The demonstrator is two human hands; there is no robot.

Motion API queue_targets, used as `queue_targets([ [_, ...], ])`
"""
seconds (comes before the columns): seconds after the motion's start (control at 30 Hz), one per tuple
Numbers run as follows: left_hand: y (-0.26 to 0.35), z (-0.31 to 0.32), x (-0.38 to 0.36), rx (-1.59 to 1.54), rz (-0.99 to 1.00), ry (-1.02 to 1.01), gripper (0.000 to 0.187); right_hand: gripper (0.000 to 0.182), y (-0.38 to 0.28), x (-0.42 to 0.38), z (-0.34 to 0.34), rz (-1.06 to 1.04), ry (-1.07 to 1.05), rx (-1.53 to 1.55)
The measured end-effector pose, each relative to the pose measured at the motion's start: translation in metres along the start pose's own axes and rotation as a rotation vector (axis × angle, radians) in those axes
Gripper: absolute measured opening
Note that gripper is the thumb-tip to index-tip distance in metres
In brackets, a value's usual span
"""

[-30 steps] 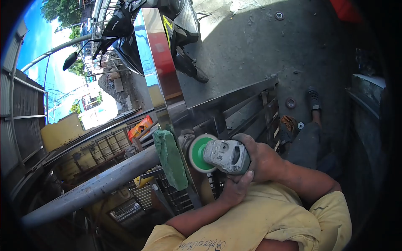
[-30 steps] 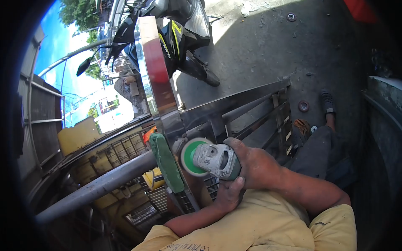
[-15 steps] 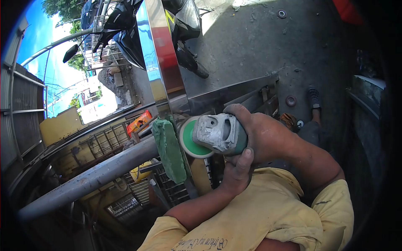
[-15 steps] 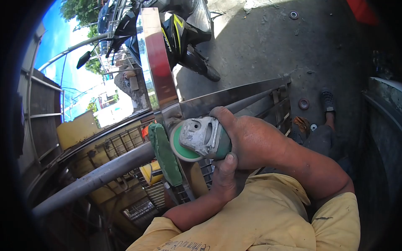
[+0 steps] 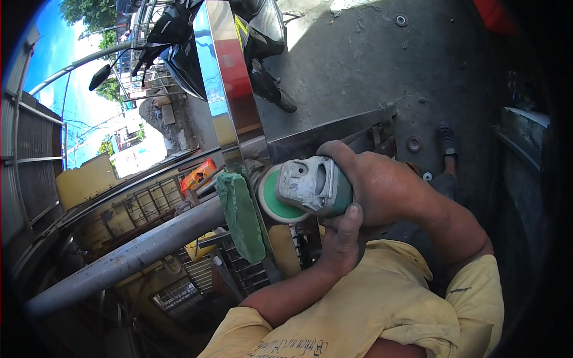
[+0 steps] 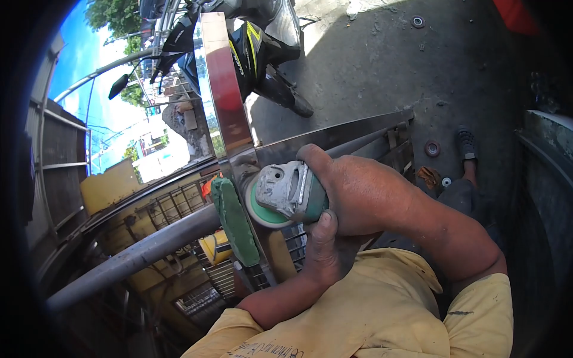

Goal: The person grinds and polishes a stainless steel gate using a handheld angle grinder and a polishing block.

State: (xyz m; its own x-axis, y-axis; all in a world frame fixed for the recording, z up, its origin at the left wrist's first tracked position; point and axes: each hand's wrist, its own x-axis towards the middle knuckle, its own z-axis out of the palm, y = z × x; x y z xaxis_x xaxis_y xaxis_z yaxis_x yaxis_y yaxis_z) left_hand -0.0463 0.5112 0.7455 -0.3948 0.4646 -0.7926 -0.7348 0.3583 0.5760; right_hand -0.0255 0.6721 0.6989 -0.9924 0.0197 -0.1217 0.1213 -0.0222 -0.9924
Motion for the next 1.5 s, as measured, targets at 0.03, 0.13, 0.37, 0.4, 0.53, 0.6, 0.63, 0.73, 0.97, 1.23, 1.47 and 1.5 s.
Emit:
queue_targets([
  [0.03,0.006,0.001,0.003,0.008,-0.003,-0.010,0.110,0.082,0.002,0.004,-0.002,-0.015,0.013,0.013],
  [0.13,0.003,0.008,-0.003,0.023,0.015,0.015,0.109,0.083,-0.006,0.003,-0.006,0.053,-0.043,-0.008],
  [0.37,0.009,-0.002,0.006,0.010,0.000,-0.027,0.107,0.083,0.000,0.006,-0.004,0.020,-0.007,0.010],
  [0.4,0.007,0.000,0.004,0.007,0.010,0.004,0.107,0.083,0.000,0.005,-0.004,0.019,-0.004,0.005],
  [0.53,-0.016,0.004,-0.014,0.009,0.100,0.099,0.105,0.086,0.015,-0.013,0.023,-0.009,-0.083,0.067],
  [0.6,-0.014,-0.014,-0.013,0.120,0.172,0.123,0.097,0.090,0.025,-0.008,0.036,-0.121,0.053,0.131],
  [0.63,-0.015,-0.030,-0.012,0.178,0.189,0.149,0.090,0.091,0.028,0.001,0.040,-0.168,0.127,0.174],
  [0.73,0.020,-0.050,0.004,0.336,0.187,0.096,0.057,0.095,0.025,0.023,0.041,-0.243,0.282,0.214],
  [0.97,-0.060,-0.096,-0.052,0.771,0.045,0.245,0.055,0.102,0.060,-0.023,0.105,-0.313,0.283,0.260],
  [1.23,0.024,-0.041,0.007,0.592,0.042,0.273,0.046,0.102,0.071,0.031,0.078,-0.263,0.411,0.456],
  [1.47,-0.006,-0.013,-0.011,0.696,0.274,0.425,0.043,0.104,0.080,-0.005,0.117,-0.224,0.239,0.492],
  [1.5,-0.009,-0.010,-0.013,0.664,0.301,0.471,0.043,0.104,0.082,-0.001,0.114,-0.250,0.270,0.500],
])
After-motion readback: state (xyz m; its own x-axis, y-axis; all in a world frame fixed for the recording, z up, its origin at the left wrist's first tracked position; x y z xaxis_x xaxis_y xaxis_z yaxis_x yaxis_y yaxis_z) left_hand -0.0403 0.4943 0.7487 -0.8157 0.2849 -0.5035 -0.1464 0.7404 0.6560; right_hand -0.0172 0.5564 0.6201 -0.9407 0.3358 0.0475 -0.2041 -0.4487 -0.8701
